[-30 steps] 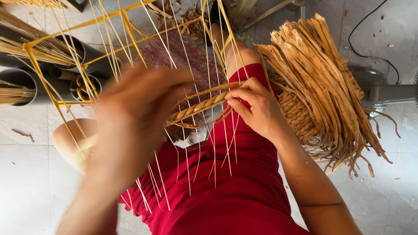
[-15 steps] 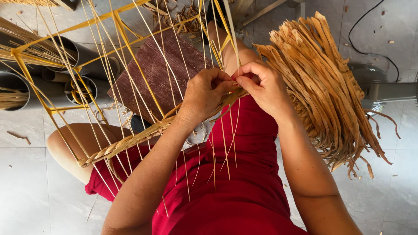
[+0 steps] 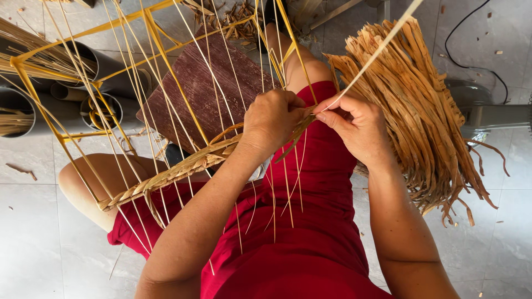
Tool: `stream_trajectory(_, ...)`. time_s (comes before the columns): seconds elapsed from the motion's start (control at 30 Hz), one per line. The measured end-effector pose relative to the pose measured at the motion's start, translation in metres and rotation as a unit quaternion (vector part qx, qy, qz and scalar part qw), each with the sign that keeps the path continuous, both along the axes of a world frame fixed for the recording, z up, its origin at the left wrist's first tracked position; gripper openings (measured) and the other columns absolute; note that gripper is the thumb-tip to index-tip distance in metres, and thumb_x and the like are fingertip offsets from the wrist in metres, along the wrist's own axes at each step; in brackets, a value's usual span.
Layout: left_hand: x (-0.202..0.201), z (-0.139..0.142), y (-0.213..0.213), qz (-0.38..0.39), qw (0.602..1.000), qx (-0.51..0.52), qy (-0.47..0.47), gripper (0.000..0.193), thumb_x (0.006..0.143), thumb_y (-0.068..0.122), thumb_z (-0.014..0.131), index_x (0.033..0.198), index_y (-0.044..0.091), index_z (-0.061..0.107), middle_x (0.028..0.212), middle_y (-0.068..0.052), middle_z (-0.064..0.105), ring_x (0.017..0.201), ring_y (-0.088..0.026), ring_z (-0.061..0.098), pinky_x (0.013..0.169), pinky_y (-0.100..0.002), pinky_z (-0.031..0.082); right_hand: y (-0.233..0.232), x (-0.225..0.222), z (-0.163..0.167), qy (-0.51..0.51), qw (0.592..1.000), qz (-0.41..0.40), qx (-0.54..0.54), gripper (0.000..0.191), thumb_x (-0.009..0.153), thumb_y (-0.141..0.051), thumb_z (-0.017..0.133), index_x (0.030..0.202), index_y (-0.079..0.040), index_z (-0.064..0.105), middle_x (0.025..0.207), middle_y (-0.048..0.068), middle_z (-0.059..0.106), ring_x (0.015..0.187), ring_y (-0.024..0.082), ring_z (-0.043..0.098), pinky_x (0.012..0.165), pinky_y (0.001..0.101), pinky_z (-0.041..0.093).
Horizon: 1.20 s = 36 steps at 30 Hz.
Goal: The person sits on the floor weaving dried palm strips around a bamboo basket frame. They twist and braid the strips along the horizontal rail, tuck the ends into the woven band, and pull thin bamboo spokes to tighten the weave.
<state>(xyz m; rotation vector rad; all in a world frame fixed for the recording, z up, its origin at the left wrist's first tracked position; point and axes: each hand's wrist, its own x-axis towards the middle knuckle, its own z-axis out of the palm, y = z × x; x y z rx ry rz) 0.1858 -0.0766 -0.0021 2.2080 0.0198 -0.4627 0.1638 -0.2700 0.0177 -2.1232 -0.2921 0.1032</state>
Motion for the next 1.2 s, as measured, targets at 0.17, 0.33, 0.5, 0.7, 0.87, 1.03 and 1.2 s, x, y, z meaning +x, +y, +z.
stream_trajectory(0.17,-0.011,-0.001,-0.003,-0.025,0.989,0.058,-0.134,0.02,0.087,0.032,0.078,0.094,0.014,0.08,0.099,-0.009,0.071,0.102,-0.029,0.066,0.087,-0.042,0.056,0.008,0.014,0.006,-0.014,0.998,0.048,-0.041,0.006,0.096,-0.004,0.074,0.101,-0.001,0.072,0.09,0.008,0.074,0.076,0.013,0.071,0.066,0.0261,0.057)
stream_trajectory(0.33,-0.036,0.004,0.009,-0.027,0.966,0.054,-0.251,0.029,0.086,0.024,0.078,0.111,0.009,0.077,0.098,-0.011,0.067,0.094,-0.028,0.061,0.086,-0.04,0.056,0.02,0.04,-0.01,0.051,0.991,0.03,-0.12,0.009,0.101,-0.011,0.069,0.098,-0.002,0.069,0.073,0.011,0.073,0.059,0.017,0.068,0.054,0.0309,0.052)
stream_trajectory(0.5,-0.043,0.003,0.005,-0.143,0.945,0.146,-0.256,0.061,0.08,0.031,0.076,0.133,0.001,0.065,0.091,-0.012,0.07,0.086,-0.024,0.07,0.076,-0.036,0.061,0.027,0.045,-0.018,-0.04,0.987,0.073,-0.135,0.009,0.1,-0.009,0.069,0.1,0.0,0.067,0.084,0.012,0.074,0.067,0.018,0.07,0.057,0.0313,0.054)
stream_trajectory(0.7,-0.027,0.01,0.016,-0.17,0.961,0.178,-0.125,0.017,0.103,0.025,0.063,0.112,0.014,0.073,0.089,-0.011,0.073,0.076,-0.026,0.076,0.064,-0.04,0.063,0.015,0.033,0.01,0.018,0.998,0.022,-0.056,0.013,0.1,-0.014,0.071,0.111,-0.009,0.076,0.094,0.009,0.08,0.065,0.023,0.072,0.056,0.0317,0.057)
stream_trajectory(0.87,-0.013,0.031,0.046,-0.119,0.97,0.153,-0.148,0.017,0.093,0.038,0.072,0.096,0.023,0.08,0.085,-0.009,0.075,0.072,-0.029,0.074,0.063,-0.045,0.059,0.026,0.026,0.005,-0.096,0.972,0.165,-0.135,0.026,0.09,-0.015,0.082,0.114,-0.007,0.076,0.096,0.014,0.076,0.077,0.025,0.074,0.07,0.034,0.058)
stream_trajectory(1.03,-0.027,0.057,0.057,-0.03,0.895,0.127,-0.426,0.018,0.088,0.031,0.077,0.09,0.014,0.078,0.087,-0.008,0.073,0.077,-0.03,0.071,0.064,-0.043,0.058,0.033,0.029,-0.014,-0.023,0.985,0.091,-0.146,0.015,0.091,-0.015,0.08,0.099,-0.005,0.074,0.079,0.011,0.073,0.064,0.027,0.072,0.06,0.0399,0.056)
stream_trajectory(1.2,-0.024,0.039,0.031,-0.061,0.979,0.056,-0.189,0.027,0.104,0.03,0.067,0.092,0.008,0.077,0.078,-0.009,0.074,0.052,-0.017,0.067,0.045,-0.032,0.054,0.031,0.029,-0.022,-0.101,0.976,0.099,-0.164,0.008,0.094,-0.005,0.072,0.101,-0.005,0.068,0.081,0.013,0.072,0.069,0.026,0.071,0.062,0.0377,0.055)
